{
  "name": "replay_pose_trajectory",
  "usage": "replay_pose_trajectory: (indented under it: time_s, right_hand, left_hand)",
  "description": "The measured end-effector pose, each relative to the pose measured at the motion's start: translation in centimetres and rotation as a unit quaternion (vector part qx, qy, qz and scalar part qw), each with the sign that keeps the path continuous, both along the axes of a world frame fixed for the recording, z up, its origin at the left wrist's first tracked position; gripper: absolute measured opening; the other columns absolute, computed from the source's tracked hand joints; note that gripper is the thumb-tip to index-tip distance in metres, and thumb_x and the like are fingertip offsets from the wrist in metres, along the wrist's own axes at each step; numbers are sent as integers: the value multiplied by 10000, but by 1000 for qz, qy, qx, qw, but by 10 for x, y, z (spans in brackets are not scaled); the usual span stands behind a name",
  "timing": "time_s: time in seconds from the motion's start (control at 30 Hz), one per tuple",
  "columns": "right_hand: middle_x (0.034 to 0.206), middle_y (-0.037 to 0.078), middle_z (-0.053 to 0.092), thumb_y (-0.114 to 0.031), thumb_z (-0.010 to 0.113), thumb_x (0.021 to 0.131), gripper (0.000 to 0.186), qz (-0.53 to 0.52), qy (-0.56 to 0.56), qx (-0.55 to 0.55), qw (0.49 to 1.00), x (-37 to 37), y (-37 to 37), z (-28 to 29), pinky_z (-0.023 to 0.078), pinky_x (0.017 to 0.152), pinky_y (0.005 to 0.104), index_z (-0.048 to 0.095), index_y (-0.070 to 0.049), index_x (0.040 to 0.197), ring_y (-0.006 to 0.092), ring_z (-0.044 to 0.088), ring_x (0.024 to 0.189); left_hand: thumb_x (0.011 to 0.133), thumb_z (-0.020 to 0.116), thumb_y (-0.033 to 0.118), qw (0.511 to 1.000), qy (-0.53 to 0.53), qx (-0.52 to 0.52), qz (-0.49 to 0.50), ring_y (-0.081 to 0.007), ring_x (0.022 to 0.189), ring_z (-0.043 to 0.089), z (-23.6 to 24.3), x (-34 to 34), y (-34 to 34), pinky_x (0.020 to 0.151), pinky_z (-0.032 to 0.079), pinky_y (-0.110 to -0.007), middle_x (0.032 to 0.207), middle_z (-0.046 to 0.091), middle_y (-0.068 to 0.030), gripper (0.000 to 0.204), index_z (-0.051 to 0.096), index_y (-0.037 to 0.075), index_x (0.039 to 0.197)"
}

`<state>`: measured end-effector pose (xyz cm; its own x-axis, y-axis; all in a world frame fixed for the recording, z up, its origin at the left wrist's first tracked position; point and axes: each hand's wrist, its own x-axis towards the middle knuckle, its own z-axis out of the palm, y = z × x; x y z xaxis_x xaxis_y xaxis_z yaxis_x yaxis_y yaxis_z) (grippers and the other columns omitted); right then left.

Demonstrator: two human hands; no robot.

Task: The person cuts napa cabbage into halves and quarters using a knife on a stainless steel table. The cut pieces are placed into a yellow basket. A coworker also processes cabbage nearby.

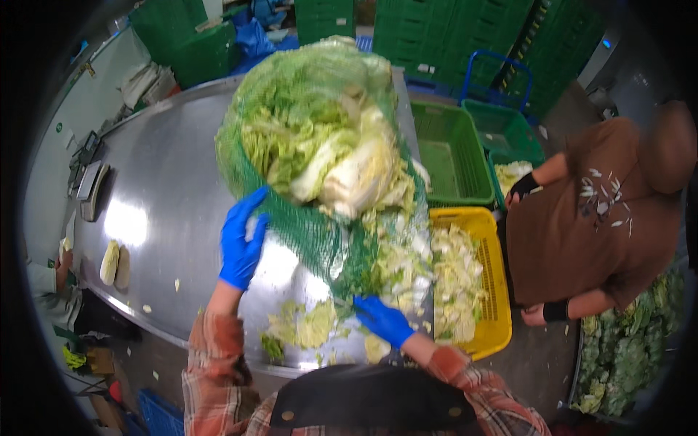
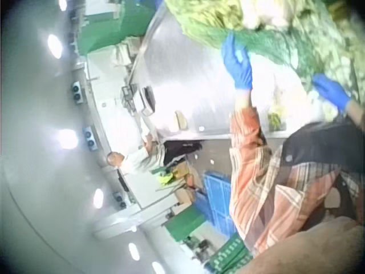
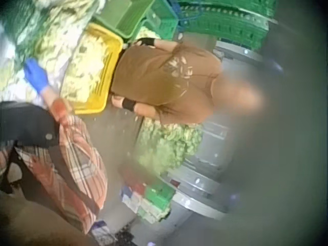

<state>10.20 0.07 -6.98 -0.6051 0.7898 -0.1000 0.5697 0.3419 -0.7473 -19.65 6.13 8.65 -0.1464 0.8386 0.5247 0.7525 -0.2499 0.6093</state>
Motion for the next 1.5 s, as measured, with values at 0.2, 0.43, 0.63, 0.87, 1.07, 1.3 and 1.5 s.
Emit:
replay_pose_trajectory:
  time_s: [0.2, 0.43, 0.63, 0.87, 1.07, 1.3, 1.5]
  right_hand:
    - [1096, 156, 554, -197, 516, 834, 341, -158, -18, 62, 985, 40, 72, 1, 466, 797, 420, 512, -209, 1175, 369, 554, 952]
    - [1106, 155, 561, -201, 540, 825, 397, -172, -138, 89, 971, 70, 158, -32, 466, 741, 445, 469, -183, 1215, 394, 573, 884]
    - [1140, 158, 546, -221, 552, 817, 459, -124, -167, 55, 977, 68, 169, -14, 468, 775, 429, 432, -191, 1259, 377, 570, 924]
    - [1174, 132, 565, -209, 611, 830, 443, -84, -3, -116, 990, 100, 138, 42, 444, 849, 312, 502, -94, 1244, 233, 572, 1016]
    - [1053, 3, 606, -177, 609, 849, 405, -167, 167, -268, 934, 143, 96, 95, 365, 446, 172, 524, -64, 1228, 18, 455, 546]
    - [997, 68, 627, -200, 555, 876, 381, -276, 258, -269, 886, 161, 101, 82, 409, 440, 216, 509, -24, 1211, 69, 487, 481]
    - [965, 68, 628, -245, 570, 868, 417, -227, 383, -366, 817, 80, 121, 68, 418, 419, 233, 493, -49, 1228, 82, 470, 462]
  left_hand:
    - [769, 636, 328, 927, 302, -192, -113, -364, 1315, 232, -126, 11, 23, 1053, 243, -469, 1395, 337, -111, 671, 347, 233, 1367]
    - [769, 622, 450, 921, 216, -246, -211, -360, 1267, 328, -125, -29, -52, 1019, 302, -441, 1390, 315, -185, 725, 338, 162, 1371]
    - [678, 661, 537, 836, 290, -447, -133, -378, 1331, 191, -120, -102, -177, 1052, 157, -535, 1426, 230, -210, 908, 266, 162, 1405]
    - [686, 663, 393, 847, 293, -300, -327, -414, 1340, 137, -172, 83, -115, 1070, 133, -524, 1449, 170, -215, 878, 230, 189, 1422]
    - [741, 636, 358, 911, 111, -156, -365, -434, 1290, 232, -220, 263, -37, 1050, 193, -505, 1407, 227, -254, 820, 222, 159, 1420]
    - [769, 630, 450, 630, 130, -435, -630, -300, 1049, 548, -48, 257, 23, 907, 410, -394, 1164, 553, -174, 625, 474, 106, 1267]
    - [829, 583, 212, 978, 7, -176, -107, -334, 928, 570, -51, 131, 65, 832, 446, -359, 980, 604, -170, 294, 587, 56, 1079]
